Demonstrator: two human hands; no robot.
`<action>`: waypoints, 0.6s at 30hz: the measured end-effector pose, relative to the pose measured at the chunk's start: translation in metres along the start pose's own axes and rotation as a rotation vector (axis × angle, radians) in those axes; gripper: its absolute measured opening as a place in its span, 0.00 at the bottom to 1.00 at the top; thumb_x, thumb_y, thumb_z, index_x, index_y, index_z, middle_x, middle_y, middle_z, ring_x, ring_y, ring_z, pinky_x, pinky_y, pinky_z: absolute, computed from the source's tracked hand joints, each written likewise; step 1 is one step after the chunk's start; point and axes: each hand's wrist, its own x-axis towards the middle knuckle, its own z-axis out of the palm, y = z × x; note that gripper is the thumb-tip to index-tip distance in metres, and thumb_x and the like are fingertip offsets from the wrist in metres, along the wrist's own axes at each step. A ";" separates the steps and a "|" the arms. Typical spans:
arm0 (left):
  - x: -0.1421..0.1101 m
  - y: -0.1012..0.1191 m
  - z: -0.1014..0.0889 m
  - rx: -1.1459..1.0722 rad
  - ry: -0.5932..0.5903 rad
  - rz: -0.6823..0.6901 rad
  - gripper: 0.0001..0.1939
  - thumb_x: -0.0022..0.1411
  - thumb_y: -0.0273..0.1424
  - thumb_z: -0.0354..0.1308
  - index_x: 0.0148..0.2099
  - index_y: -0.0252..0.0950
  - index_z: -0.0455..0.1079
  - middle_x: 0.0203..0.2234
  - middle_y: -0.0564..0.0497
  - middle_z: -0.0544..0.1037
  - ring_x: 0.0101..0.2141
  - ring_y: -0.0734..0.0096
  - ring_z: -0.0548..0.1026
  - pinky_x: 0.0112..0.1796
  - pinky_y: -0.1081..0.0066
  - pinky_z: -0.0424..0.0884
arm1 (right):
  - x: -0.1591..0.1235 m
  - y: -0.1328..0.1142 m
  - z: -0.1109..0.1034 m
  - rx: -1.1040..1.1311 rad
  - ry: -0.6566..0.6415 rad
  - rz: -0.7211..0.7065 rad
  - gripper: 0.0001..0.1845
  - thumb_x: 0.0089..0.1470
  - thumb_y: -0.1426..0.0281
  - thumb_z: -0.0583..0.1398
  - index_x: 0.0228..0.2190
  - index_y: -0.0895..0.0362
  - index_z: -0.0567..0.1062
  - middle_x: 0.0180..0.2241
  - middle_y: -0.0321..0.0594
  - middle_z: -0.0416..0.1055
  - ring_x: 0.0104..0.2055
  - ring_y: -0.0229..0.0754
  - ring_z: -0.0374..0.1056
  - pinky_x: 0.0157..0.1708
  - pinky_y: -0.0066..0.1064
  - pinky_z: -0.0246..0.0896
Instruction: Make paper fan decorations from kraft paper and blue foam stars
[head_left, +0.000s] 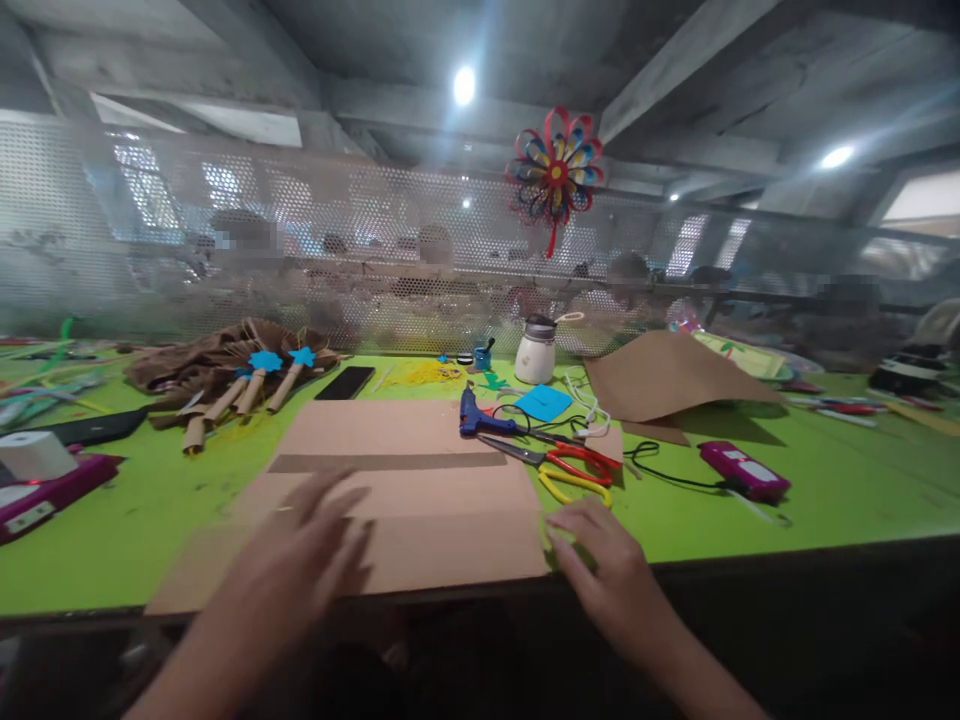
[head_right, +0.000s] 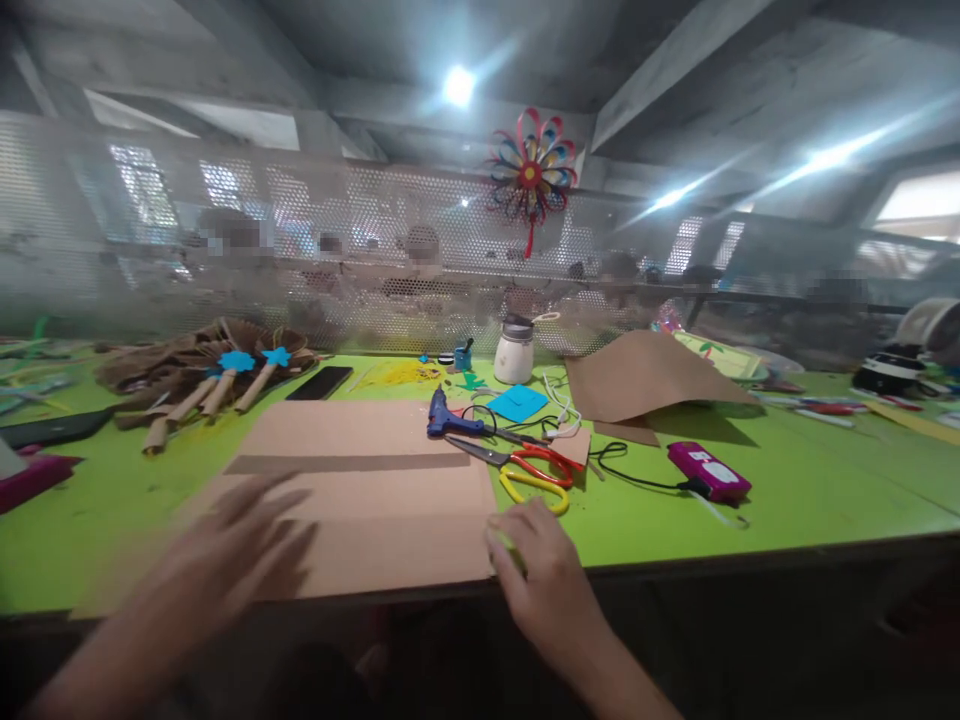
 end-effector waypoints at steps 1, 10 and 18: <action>0.009 0.019 0.008 -0.038 -0.065 0.084 0.15 0.61 0.37 0.48 0.50 0.40 0.65 0.55 0.47 0.64 0.54 0.60 0.62 0.51 0.64 0.62 | 0.010 0.011 -0.003 -0.025 0.002 0.009 0.08 0.57 0.72 0.53 0.37 0.57 0.71 0.35 0.44 0.69 0.40 0.44 0.63 0.41 0.39 0.60; 0.042 0.085 0.039 -0.216 -0.403 0.163 0.14 0.61 0.39 0.50 0.44 0.36 0.68 0.37 0.44 0.70 0.40 0.58 0.66 0.40 0.60 0.64 | 0.060 0.099 -0.020 -0.265 -0.136 0.061 0.12 0.57 0.69 0.52 0.31 0.59 0.74 0.31 0.44 0.72 0.37 0.44 0.66 0.40 0.37 0.61; 0.038 0.078 0.057 -0.266 -0.371 0.126 0.09 0.61 0.36 0.48 0.35 0.36 0.64 0.34 0.46 0.67 0.36 0.60 0.63 0.36 0.62 0.60 | 0.114 0.112 -0.005 -0.549 -0.554 0.197 0.13 0.55 0.70 0.51 0.32 0.60 0.75 0.36 0.49 0.72 0.40 0.46 0.66 0.38 0.31 0.55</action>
